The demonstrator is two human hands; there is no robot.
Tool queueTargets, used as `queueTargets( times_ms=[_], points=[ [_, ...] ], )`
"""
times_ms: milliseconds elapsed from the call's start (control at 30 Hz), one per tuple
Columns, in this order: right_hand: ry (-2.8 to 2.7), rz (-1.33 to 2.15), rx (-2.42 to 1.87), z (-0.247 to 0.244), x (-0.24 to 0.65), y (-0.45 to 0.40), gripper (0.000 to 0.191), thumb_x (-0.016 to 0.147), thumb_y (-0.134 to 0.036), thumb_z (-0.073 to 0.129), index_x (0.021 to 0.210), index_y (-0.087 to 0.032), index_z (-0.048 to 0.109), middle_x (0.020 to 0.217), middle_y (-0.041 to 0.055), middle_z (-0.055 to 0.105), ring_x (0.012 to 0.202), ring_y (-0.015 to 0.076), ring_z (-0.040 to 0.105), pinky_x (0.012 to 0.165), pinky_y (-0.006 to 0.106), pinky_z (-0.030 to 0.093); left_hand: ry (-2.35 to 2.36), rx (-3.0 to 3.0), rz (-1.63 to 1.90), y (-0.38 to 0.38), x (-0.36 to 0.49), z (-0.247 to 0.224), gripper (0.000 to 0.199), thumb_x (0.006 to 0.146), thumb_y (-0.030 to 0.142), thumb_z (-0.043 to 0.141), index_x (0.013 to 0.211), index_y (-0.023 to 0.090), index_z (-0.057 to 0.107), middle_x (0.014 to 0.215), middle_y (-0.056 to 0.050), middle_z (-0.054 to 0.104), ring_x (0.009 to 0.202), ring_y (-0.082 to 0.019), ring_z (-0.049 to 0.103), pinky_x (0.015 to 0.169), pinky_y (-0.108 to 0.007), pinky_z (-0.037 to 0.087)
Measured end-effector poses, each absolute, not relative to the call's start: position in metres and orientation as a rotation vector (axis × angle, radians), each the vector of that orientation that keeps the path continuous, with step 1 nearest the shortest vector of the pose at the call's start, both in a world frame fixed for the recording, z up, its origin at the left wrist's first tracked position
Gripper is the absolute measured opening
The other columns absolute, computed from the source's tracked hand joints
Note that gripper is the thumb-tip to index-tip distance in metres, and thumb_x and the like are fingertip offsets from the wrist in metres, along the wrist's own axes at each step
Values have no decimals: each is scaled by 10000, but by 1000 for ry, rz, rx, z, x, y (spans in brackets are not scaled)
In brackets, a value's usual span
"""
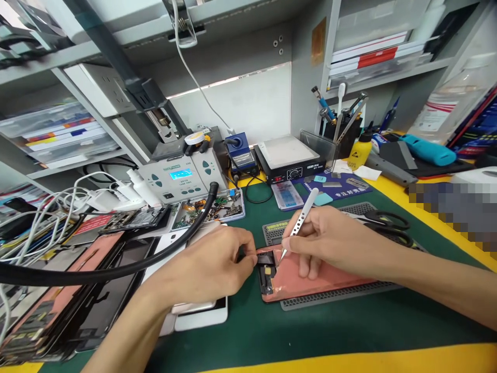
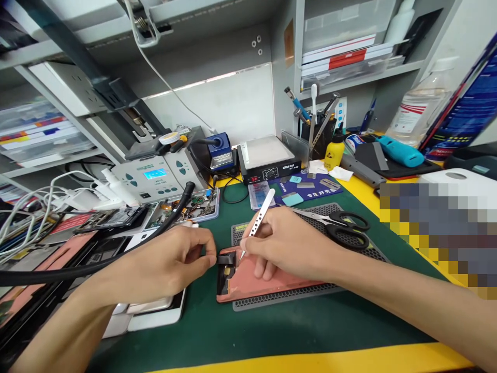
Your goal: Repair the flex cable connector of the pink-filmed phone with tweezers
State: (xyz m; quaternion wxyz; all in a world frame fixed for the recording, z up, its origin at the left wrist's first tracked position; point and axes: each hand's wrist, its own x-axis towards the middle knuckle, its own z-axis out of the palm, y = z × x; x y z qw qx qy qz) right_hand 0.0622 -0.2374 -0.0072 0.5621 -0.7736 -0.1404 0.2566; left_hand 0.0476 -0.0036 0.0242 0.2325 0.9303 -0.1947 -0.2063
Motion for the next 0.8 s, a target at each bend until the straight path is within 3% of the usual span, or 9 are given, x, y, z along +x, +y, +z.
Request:
queueTargets(
  times_ms=[500,800],
  points=[
    [-369,598,-1846,-6,62,-237,185,912,-249,613,768,-148,671,595,36,702,539,172,695,524,228,589,-552,2566,-520,-5,47,23,178,902,275,521,782,230,645,573,68,510,497,-104,406,421,-241,266],
    [-357,594,-1833,-6,61,-237,132,890,-218,624,780,-159,668,603,26,701,541,174,695,526,235,596,-552,2561,-537,-4,48,24,179,902,281,522,790,231,653,576,64,517,501,-106,403,422,-243,265]
  ],
)
